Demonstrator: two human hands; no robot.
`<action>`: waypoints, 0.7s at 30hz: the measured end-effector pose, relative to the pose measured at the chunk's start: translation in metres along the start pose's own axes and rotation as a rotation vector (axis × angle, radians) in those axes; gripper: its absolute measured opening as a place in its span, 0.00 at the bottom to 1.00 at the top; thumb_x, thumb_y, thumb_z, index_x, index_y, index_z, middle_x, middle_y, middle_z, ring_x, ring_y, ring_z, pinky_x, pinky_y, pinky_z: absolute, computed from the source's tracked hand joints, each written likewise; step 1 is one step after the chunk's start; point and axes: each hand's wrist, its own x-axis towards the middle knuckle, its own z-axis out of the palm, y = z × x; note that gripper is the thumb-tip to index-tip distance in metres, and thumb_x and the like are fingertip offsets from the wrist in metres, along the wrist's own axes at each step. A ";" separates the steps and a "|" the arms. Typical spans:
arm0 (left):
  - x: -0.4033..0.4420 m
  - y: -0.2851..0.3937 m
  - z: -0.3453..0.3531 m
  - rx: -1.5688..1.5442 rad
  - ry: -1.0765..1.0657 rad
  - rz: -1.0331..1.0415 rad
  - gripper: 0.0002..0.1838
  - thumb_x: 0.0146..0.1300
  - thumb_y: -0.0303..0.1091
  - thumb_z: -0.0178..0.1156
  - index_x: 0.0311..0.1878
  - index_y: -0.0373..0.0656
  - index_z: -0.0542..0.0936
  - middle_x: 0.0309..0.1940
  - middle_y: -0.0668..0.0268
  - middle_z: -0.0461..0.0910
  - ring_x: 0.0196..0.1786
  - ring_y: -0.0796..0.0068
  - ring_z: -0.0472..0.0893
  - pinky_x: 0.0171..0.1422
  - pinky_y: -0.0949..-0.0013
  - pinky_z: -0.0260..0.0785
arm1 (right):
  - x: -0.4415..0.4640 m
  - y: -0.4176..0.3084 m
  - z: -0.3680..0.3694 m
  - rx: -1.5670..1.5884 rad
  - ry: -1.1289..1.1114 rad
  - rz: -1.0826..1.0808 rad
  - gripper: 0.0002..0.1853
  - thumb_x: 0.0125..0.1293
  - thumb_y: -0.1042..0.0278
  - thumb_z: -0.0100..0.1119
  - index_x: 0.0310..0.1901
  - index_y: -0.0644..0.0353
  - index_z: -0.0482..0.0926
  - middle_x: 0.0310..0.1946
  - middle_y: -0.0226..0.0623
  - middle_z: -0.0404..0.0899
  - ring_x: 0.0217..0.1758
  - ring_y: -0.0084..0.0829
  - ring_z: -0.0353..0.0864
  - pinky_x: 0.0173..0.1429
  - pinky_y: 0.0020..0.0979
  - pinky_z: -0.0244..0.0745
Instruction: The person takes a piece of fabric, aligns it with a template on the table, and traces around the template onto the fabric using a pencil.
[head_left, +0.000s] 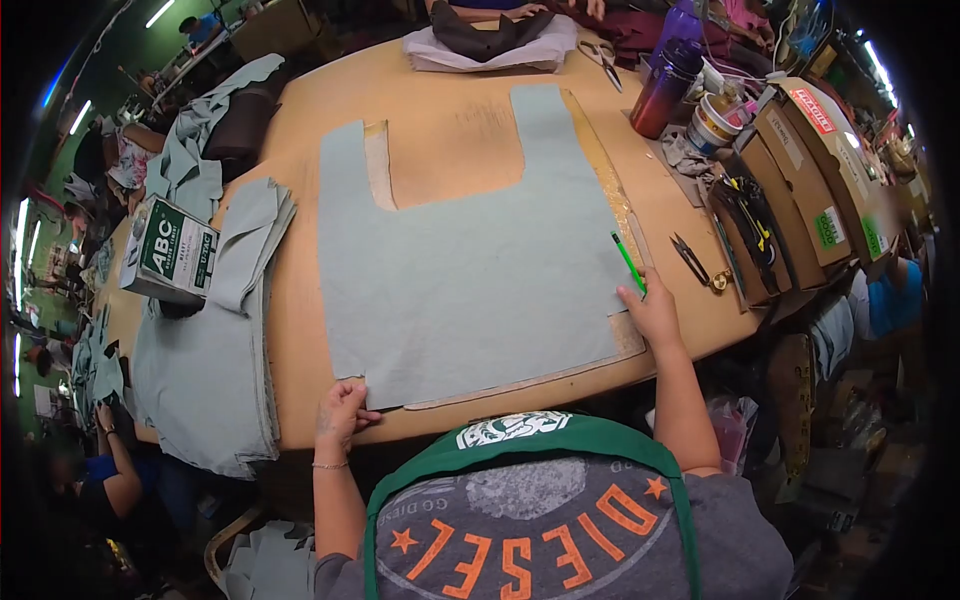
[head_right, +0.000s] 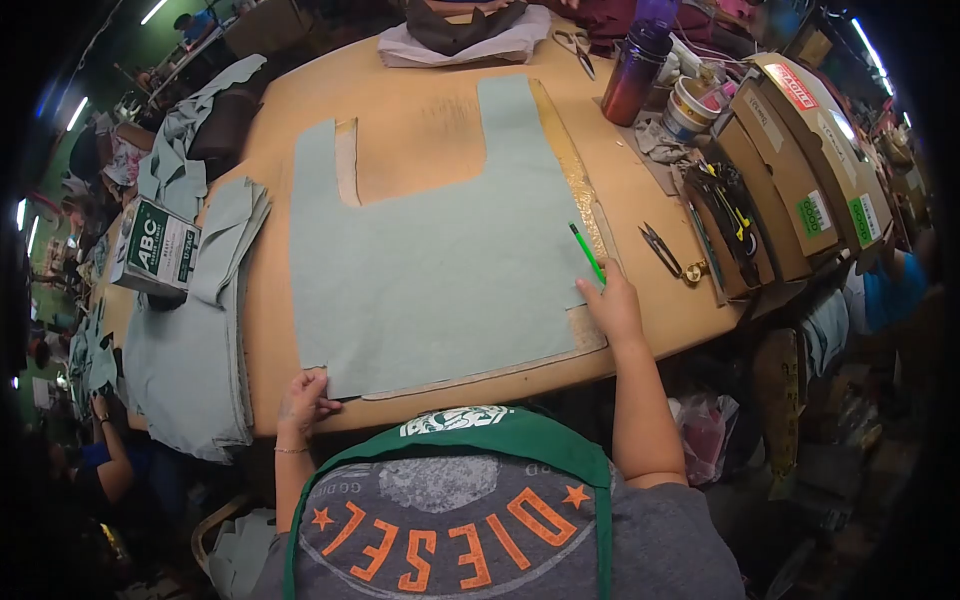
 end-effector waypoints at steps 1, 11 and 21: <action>0.004 -0.008 -0.008 0.070 0.011 0.073 0.11 0.57 0.35 0.56 0.35 0.37 0.71 0.29 0.62 0.75 0.28 0.77 0.76 0.22 0.73 0.67 | -0.003 -0.004 -0.002 -0.001 -0.018 0.052 0.18 0.52 0.67 0.60 0.44 0.65 0.70 0.36 0.55 0.75 0.41 0.47 0.75 0.44 0.37 0.69; 0.015 0.019 0.039 0.929 0.513 0.959 0.23 0.57 0.44 0.55 0.50 0.38 0.69 0.56 0.50 0.60 0.61 0.53 0.59 0.58 0.48 0.54 | -0.010 0.018 0.007 -0.119 0.192 -0.025 0.14 0.54 0.68 0.56 0.41 0.64 0.69 0.30 0.55 0.74 0.35 0.52 0.74 0.39 0.43 0.69; 0.035 0.016 0.064 1.127 0.387 0.681 0.32 0.59 0.54 0.47 0.64 0.52 0.57 0.67 0.60 0.45 0.68 0.53 0.45 0.58 0.30 0.39 | 0.005 0.020 -0.004 -0.436 0.247 -0.121 0.08 0.54 0.72 0.52 0.36 0.62 0.72 0.33 0.51 0.72 0.39 0.50 0.72 0.44 0.42 0.68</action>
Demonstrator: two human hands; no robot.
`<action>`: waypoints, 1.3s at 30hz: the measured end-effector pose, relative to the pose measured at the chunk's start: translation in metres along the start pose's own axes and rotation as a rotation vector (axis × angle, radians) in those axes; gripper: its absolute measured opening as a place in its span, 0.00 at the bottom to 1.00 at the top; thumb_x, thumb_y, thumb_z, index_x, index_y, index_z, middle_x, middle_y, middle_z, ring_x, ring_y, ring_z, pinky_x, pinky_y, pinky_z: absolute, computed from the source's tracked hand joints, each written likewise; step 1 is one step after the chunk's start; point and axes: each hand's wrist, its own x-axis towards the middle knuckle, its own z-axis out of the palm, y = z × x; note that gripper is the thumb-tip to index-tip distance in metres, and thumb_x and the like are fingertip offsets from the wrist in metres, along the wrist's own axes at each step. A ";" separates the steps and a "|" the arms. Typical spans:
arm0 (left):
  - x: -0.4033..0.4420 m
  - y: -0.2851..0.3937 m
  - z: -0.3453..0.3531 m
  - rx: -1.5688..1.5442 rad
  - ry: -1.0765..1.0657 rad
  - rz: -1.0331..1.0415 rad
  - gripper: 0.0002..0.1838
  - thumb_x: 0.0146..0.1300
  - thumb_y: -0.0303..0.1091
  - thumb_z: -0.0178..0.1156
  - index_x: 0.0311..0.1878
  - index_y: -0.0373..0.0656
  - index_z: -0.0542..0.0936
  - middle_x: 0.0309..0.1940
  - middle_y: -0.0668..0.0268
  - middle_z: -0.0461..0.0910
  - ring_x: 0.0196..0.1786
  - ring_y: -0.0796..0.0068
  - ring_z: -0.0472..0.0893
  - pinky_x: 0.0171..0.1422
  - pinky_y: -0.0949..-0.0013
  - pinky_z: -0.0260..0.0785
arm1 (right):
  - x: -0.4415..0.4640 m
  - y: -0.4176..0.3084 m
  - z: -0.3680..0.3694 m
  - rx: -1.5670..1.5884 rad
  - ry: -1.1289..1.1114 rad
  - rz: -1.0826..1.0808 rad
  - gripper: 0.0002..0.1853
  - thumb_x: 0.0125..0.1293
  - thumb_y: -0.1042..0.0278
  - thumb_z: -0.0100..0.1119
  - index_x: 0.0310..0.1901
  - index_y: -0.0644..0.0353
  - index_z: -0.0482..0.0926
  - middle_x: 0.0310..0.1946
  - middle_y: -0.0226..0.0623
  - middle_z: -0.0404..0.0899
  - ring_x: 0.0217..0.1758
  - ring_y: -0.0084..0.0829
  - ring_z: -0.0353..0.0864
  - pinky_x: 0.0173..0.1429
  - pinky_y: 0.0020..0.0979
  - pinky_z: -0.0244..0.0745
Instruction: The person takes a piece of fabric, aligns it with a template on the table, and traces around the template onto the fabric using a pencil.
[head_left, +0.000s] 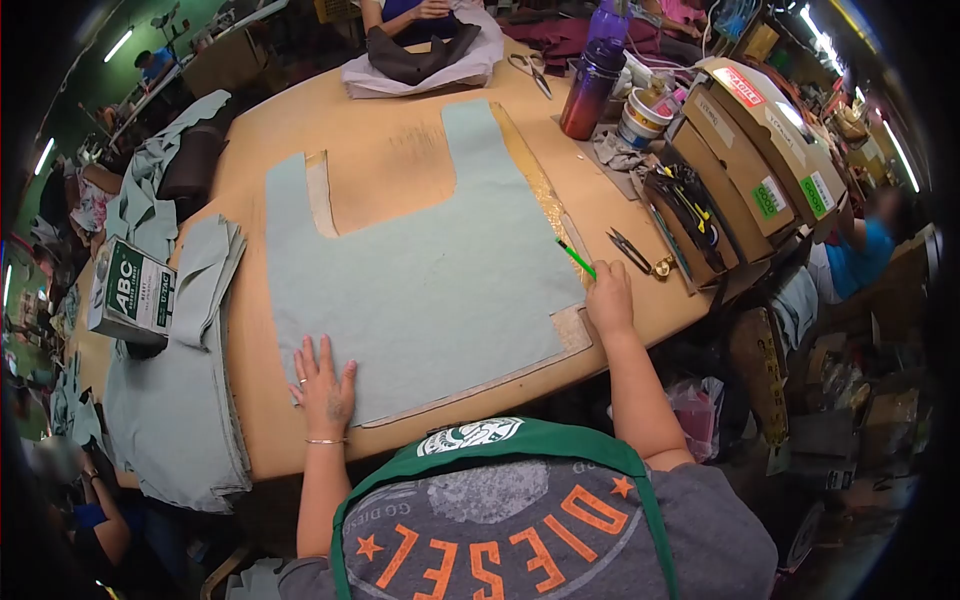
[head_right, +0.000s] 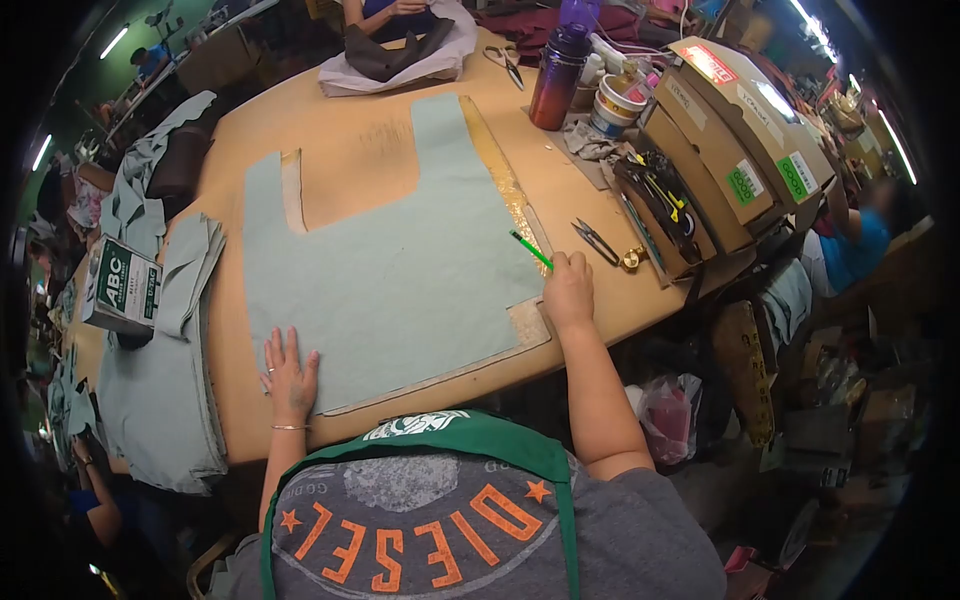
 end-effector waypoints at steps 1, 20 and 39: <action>0.003 -0.004 -0.001 -0.010 -0.004 -0.039 0.32 0.59 0.54 0.47 0.65 0.52 0.56 0.67 0.60 0.45 0.68 0.54 0.45 0.58 0.30 0.39 | 0.006 0.005 0.004 0.003 0.004 0.006 0.07 0.54 0.72 0.52 0.36 0.63 0.72 0.33 0.51 0.71 0.39 0.50 0.72 0.44 0.42 0.67; 0.063 -0.014 0.002 -0.042 0.012 -0.043 0.36 0.59 0.54 0.46 0.65 0.45 0.53 0.67 0.59 0.46 0.69 0.56 0.44 0.61 0.35 0.38 | 0.090 0.000 0.018 0.922 -0.530 0.422 0.15 0.56 0.63 0.58 0.38 0.67 0.72 0.29 0.40 0.78 0.28 0.34 0.77 0.34 0.31 0.72; 0.060 -0.011 -0.004 0.028 0.026 -0.064 0.41 0.54 0.60 0.50 0.65 0.43 0.53 0.67 0.62 0.46 0.69 0.62 0.44 0.63 0.38 0.39 | 0.097 0.049 -0.142 1.054 0.367 -0.008 0.10 0.60 0.73 0.54 0.44 0.64 0.72 0.38 0.28 0.74 0.39 0.18 0.70 0.47 0.19 0.63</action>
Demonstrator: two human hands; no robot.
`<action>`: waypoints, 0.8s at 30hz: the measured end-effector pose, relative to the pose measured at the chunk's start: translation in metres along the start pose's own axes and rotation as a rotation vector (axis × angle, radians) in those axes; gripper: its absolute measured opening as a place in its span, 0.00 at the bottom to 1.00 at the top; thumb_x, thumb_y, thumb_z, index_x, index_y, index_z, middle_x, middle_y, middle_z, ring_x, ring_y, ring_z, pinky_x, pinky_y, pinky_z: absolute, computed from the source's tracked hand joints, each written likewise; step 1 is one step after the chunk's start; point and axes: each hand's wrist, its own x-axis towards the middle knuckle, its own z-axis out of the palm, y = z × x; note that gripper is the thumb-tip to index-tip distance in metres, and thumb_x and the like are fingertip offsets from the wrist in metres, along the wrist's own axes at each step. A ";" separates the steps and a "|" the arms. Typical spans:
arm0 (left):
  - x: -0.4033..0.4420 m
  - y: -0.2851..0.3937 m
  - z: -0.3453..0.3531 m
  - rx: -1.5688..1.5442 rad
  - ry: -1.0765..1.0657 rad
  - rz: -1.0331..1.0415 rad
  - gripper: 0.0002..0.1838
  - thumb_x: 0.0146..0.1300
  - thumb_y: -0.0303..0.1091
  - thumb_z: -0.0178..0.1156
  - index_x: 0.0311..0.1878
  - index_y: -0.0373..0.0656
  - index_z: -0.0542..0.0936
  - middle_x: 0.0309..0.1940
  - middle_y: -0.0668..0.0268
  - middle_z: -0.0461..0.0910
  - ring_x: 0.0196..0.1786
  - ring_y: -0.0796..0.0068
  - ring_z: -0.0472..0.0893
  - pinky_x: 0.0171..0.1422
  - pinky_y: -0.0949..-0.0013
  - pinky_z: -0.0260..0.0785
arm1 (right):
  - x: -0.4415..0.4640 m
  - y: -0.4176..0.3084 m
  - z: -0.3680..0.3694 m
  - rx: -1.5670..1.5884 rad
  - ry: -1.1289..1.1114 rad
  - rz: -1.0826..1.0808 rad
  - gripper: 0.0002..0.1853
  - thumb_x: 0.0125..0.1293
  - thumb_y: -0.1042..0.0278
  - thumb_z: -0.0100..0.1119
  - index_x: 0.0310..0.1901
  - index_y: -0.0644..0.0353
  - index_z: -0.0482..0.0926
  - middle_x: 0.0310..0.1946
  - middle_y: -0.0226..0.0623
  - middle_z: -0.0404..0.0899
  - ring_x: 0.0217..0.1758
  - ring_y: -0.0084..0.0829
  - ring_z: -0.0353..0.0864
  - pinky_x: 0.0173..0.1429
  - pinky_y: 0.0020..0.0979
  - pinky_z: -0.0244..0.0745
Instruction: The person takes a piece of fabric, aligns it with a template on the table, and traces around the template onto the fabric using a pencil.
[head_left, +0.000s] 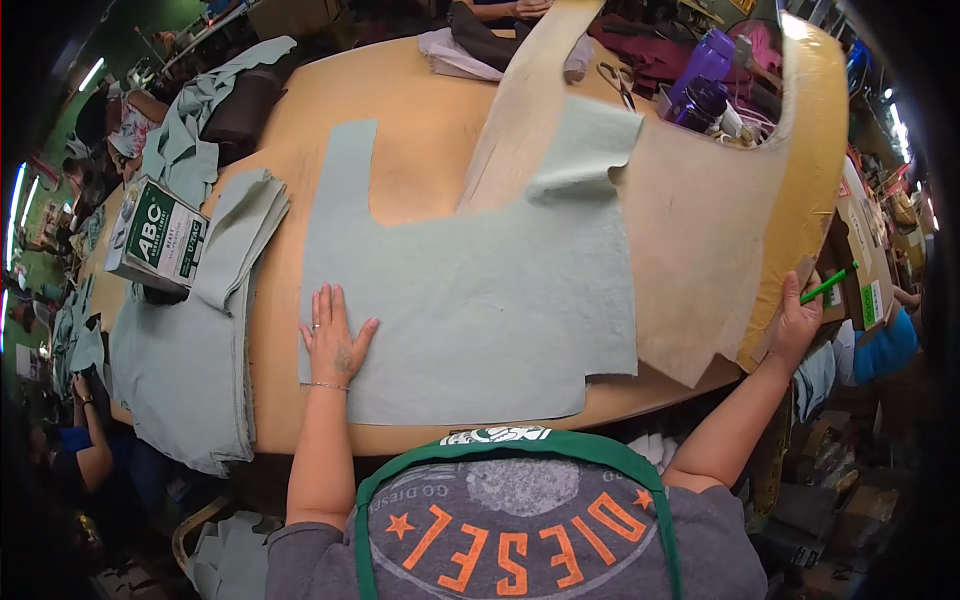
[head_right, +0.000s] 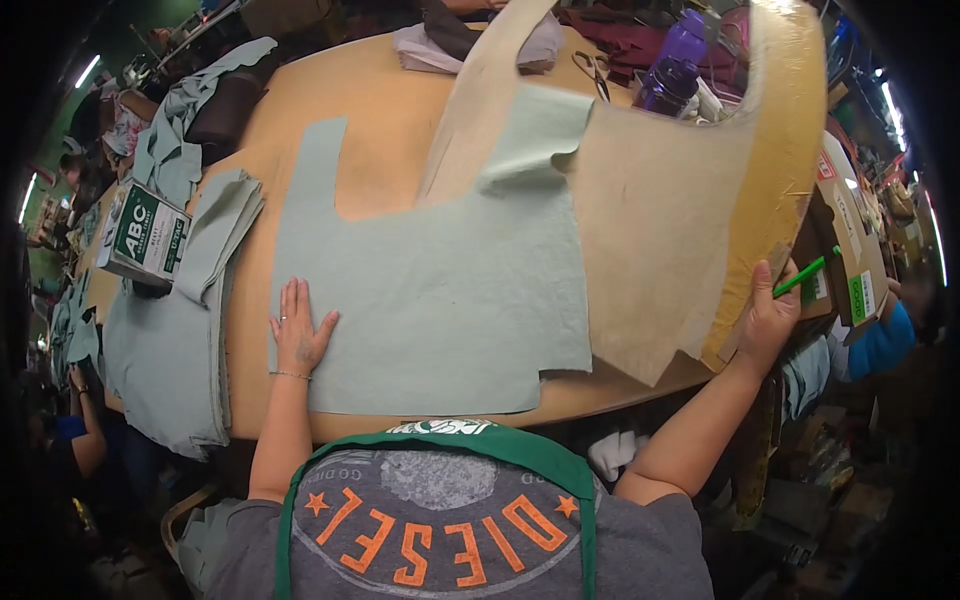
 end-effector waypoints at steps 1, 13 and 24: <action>0.000 0.000 0.000 0.004 -0.003 0.000 0.41 0.54 0.59 0.50 0.65 0.43 0.53 0.67 0.62 0.46 0.69 0.62 0.44 0.63 0.38 0.39 | -0.002 0.000 -0.003 0.000 0.025 -0.060 0.10 0.60 0.73 0.54 0.43 0.64 0.72 0.38 0.28 0.74 0.39 0.18 0.70 0.47 0.20 0.62; 0.023 0.038 -0.006 -0.036 0.016 0.185 0.34 0.57 0.52 0.51 0.62 0.42 0.58 0.66 0.59 0.49 0.68 0.54 0.45 0.59 0.33 0.42 | -0.060 0.009 0.076 -0.202 0.309 -0.413 0.07 0.62 0.71 0.52 0.39 0.64 0.70 0.33 0.29 0.71 0.37 0.21 0.67 0.45 0.23 0.64; 0.158 0.229 0.020 -0.380 -0.010 0.599 0.22 0.56 0.43 0.56 0.50 0.40 0.72 0.49 0.52 0.71 0.53 0.56 0.68 0.55 0.60 0.62 | -0.067 0.009 0.054 -0.226 0.318 -0.362 0.07 0.62 0.72 0.52 0.38 0.65 0.67 0.33 0.30 0.70 0.36 0.20 0.67 0.45 0.22 0.63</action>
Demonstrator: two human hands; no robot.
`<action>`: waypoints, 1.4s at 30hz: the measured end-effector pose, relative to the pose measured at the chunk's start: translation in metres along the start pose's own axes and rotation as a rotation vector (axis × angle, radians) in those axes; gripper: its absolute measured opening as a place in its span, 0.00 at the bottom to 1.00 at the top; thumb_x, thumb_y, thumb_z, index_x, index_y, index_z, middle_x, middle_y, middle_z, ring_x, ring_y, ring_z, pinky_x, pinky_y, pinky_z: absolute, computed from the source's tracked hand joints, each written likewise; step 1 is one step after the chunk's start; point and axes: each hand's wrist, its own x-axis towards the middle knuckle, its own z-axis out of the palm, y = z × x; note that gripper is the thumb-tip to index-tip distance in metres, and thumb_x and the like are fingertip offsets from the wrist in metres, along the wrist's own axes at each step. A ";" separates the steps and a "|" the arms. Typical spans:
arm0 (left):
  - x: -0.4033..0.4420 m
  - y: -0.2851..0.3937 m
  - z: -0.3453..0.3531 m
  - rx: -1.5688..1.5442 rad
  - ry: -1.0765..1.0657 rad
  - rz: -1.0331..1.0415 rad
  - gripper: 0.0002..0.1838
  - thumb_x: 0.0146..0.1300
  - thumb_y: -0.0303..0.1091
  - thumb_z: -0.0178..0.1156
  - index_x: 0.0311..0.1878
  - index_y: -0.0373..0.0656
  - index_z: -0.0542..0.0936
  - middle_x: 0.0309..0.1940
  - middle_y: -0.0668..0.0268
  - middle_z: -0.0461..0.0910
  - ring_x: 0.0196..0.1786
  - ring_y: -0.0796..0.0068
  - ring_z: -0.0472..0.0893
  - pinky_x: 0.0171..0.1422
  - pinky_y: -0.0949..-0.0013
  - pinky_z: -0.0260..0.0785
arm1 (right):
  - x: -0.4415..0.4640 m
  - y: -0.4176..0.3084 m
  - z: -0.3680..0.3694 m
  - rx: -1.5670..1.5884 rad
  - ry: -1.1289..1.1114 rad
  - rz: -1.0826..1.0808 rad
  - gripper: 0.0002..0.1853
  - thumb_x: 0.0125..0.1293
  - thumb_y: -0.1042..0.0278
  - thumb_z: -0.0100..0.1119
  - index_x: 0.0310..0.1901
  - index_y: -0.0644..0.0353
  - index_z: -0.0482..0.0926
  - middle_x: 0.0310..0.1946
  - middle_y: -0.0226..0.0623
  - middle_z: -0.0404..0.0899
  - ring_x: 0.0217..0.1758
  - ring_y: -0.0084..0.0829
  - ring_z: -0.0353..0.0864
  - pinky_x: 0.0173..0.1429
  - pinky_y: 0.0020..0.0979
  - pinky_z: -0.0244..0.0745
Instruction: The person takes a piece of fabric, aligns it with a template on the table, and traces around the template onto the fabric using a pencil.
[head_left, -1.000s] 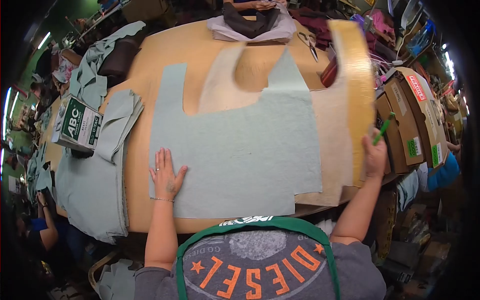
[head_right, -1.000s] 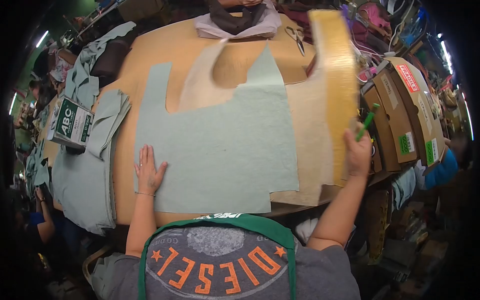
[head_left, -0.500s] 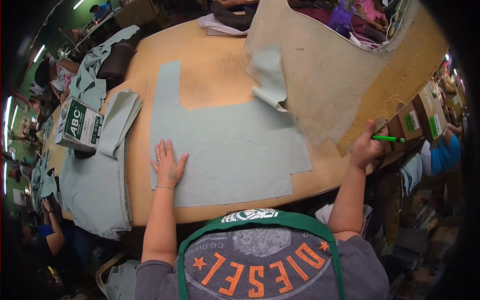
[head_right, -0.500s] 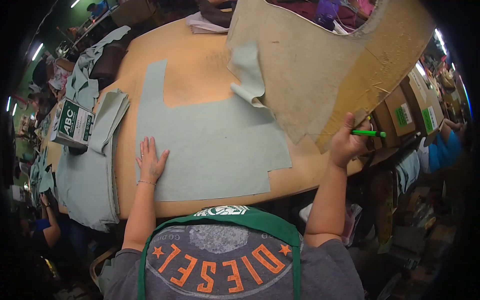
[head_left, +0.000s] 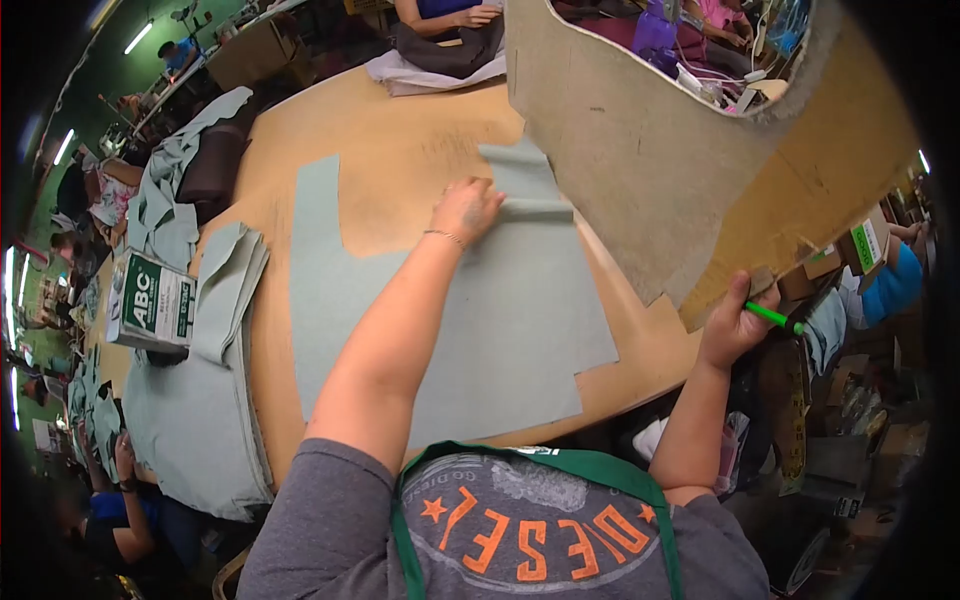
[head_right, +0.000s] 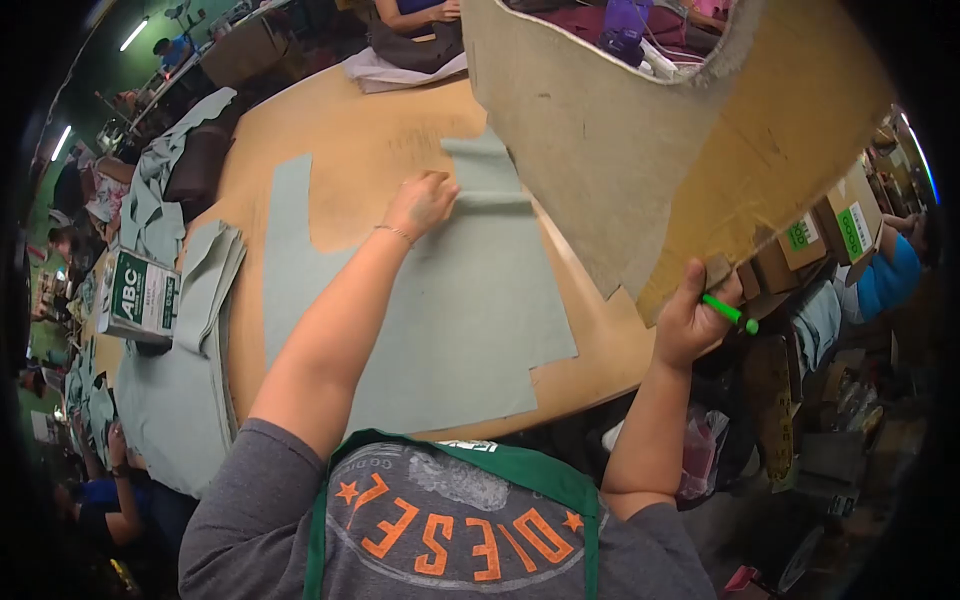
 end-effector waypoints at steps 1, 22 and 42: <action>0.013 0.008 0.006 -0.002 0.001 -0.039 0.22 0.55 0.43 0.56 0.51 0.41 0.72 0.50 0.52 0.70 0.53 0.56 0.68 0.55 0.60 0.62 | -0.003 0.001 -0.004 -0.014 -0.011 0.033 0.07 0.62 0.72 0.52 0.38 0.65 0.67 0.33 0.30 0.70 0.37 0.20 0.66 0.45 0.23 0.62; 0.013 -0.030 0.010 -0.078 0.185 0.163 0.30 0.50 0.41 0.61 0.58 0.48 0.65 0.63 0.49 0.52 0.65 0.48 0.53 0.62 0.47 0.52 | 0.013 -0.020 -0.037 -0.046 0.055 0.052 0.12 0.62 0.74 0.50 0.47 0.66 0.68 0.46 0.36 0.70 0.49 0.26 0.66 0.55 0.28 0.59; -0.243 0.084 0.011 0.029 -0.237 0.582 0.18 0.55 0.40 0.54 0.48 0.43 0.73 0.53 0.62 0.67 0.61 0.60 0.62 0.55 0.42 0.59 | 0.007 -0.090 -0.188 -0.221 0.063 -0.069 0.12 0.62 0.75 0.50 0.46 0.71 0.69 0.45 0.40 0.72 0.49 0.28 0.69 0.55 0.27 0.59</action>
